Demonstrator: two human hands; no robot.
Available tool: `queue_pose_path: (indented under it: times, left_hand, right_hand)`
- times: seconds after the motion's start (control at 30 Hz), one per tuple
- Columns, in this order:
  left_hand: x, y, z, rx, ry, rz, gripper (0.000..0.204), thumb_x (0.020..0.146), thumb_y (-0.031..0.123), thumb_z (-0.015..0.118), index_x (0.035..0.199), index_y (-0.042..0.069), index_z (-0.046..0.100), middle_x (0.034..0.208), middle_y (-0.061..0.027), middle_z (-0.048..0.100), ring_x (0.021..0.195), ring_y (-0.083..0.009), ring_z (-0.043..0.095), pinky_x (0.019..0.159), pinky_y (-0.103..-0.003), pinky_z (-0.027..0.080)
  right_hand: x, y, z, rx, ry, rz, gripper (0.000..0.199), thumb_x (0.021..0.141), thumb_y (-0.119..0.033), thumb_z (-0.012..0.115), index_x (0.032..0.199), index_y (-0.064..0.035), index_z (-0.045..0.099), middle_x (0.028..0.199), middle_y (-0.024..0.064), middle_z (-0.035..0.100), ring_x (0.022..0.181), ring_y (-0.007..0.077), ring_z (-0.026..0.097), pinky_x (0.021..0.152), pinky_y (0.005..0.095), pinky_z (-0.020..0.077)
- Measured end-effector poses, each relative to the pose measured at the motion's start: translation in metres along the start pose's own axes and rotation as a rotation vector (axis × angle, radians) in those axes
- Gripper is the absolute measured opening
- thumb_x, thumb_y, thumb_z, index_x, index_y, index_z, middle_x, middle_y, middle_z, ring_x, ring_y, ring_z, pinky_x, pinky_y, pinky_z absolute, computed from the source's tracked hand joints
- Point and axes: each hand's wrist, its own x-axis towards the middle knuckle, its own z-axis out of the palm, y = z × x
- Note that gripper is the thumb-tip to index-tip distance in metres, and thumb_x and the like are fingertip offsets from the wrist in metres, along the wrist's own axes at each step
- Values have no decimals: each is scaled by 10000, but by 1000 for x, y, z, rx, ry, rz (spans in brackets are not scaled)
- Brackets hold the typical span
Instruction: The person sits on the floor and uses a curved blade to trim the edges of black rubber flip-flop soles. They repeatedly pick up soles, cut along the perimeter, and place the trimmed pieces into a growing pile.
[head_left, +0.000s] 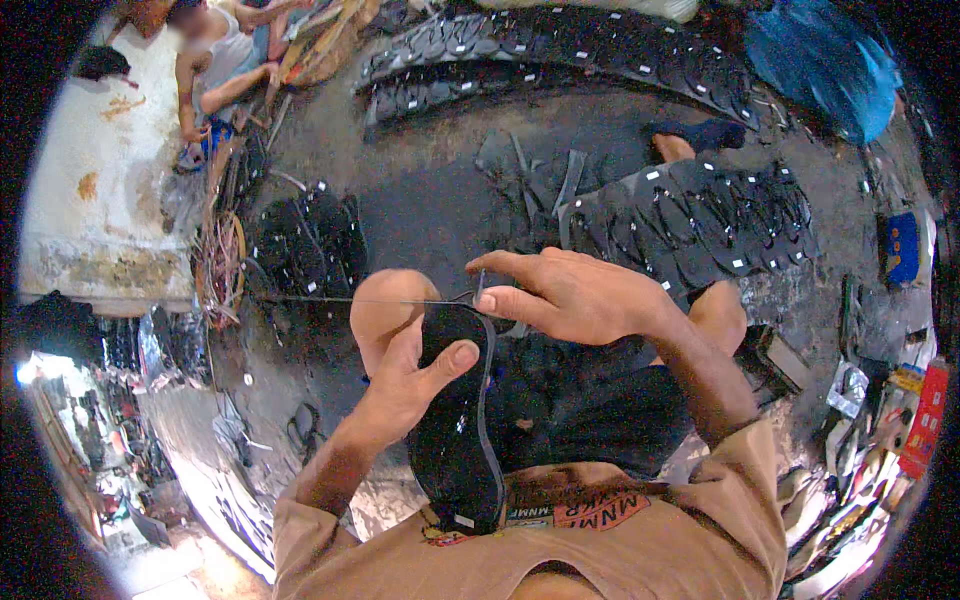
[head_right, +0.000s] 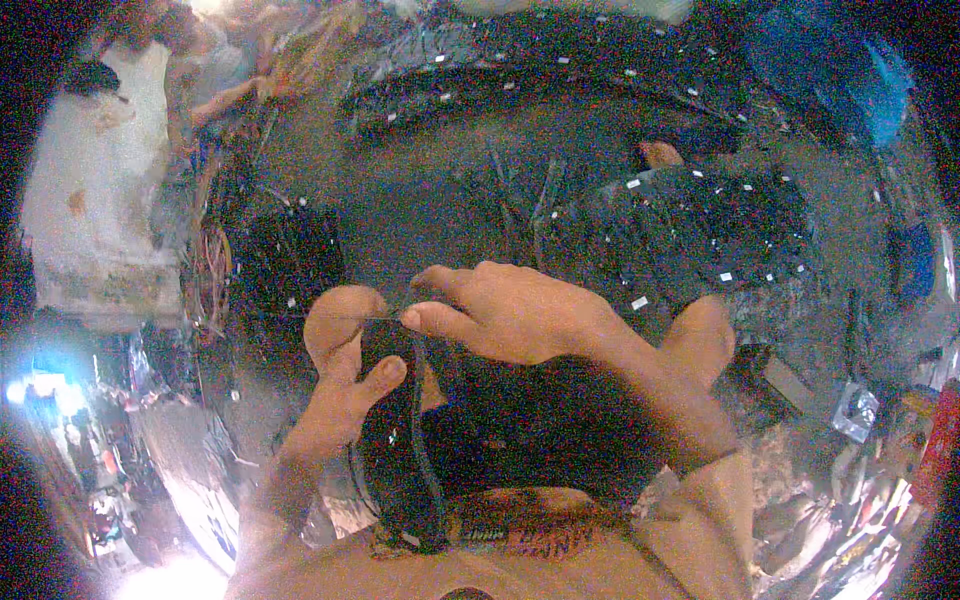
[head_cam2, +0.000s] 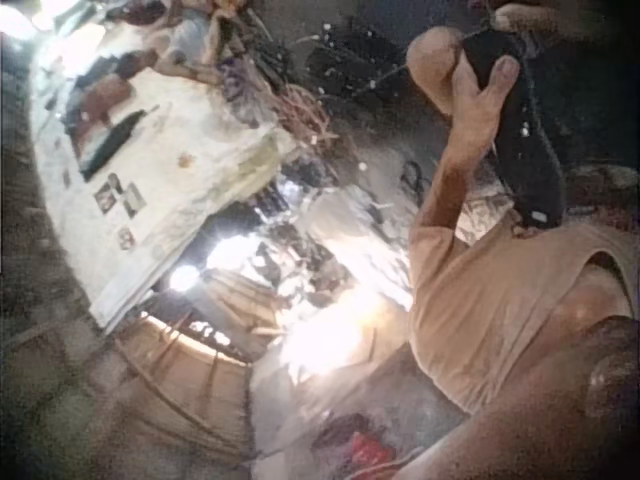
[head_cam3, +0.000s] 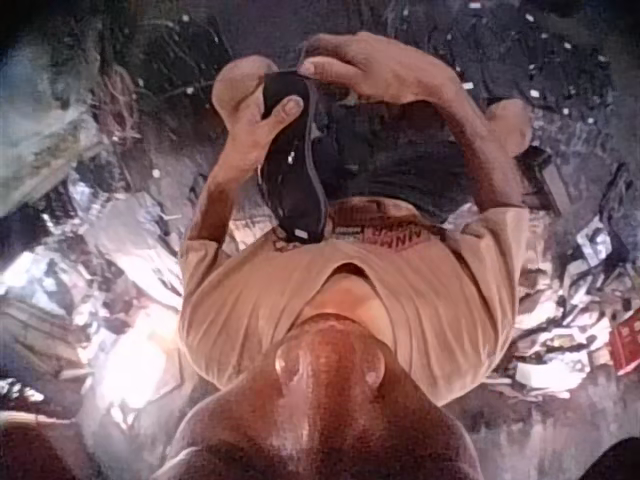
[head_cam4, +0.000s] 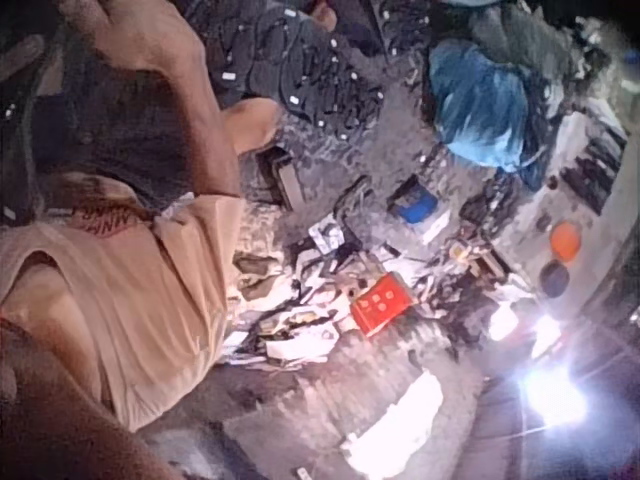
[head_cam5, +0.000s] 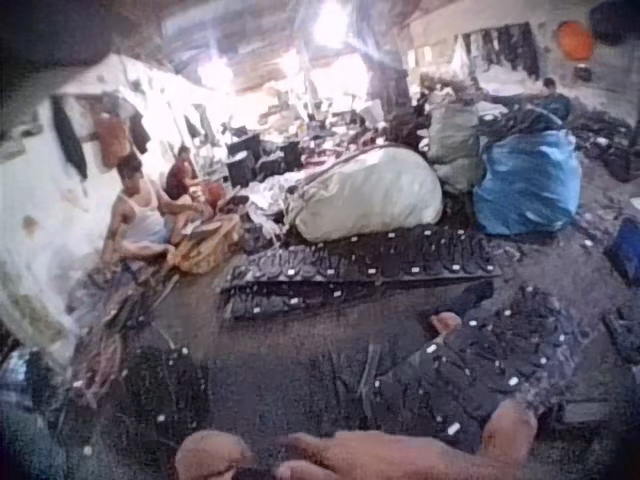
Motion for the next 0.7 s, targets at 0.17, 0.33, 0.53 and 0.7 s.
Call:
queue_pose_path:
  times: [0.17,0.33,0.53,0.7]
  left_hand:
    - [2,8,20,-354,-211,-141,582,1031,342,645,1464,6,447,1310,-60,577,1252,-167,519,1102,-348,402]
    - [-2,100,50,689,243,-101,527,998,272,688,1427,11,530,1310,-160,653,1155,-275,645,1001,-378,506]
    - [23,33,45,-557,462,217,303,953,167,744,1215,34,667,1168,-108,733,1034,-258,712,978,-387,566]
    - [35,24,84,-1076,289,87,254,911,241,830,1108,142,704,1063,-10,754,985,-171,720,873,-384,620]
  right_hand:
    - [7,27,23,249,149,106,580,1101,-469,454,1453,-10,508,1028,219,689,976,317,664,902,436,506]
    - [-27,112,88,481,676,183,529,1103,-451,421,1401,-36,559,1186,162,582,1073,297,566,921,383,447]
    - [-119,73,102,636,1118,335,435,1109,-448,447,1243,-67,608,687,-34,460,527,71,418,471,254,371]
    - [-150,10,156,238,1008,140,360,1113,-345,451,1174,-41,633,685,3,532,570,106,506,523,280,398]
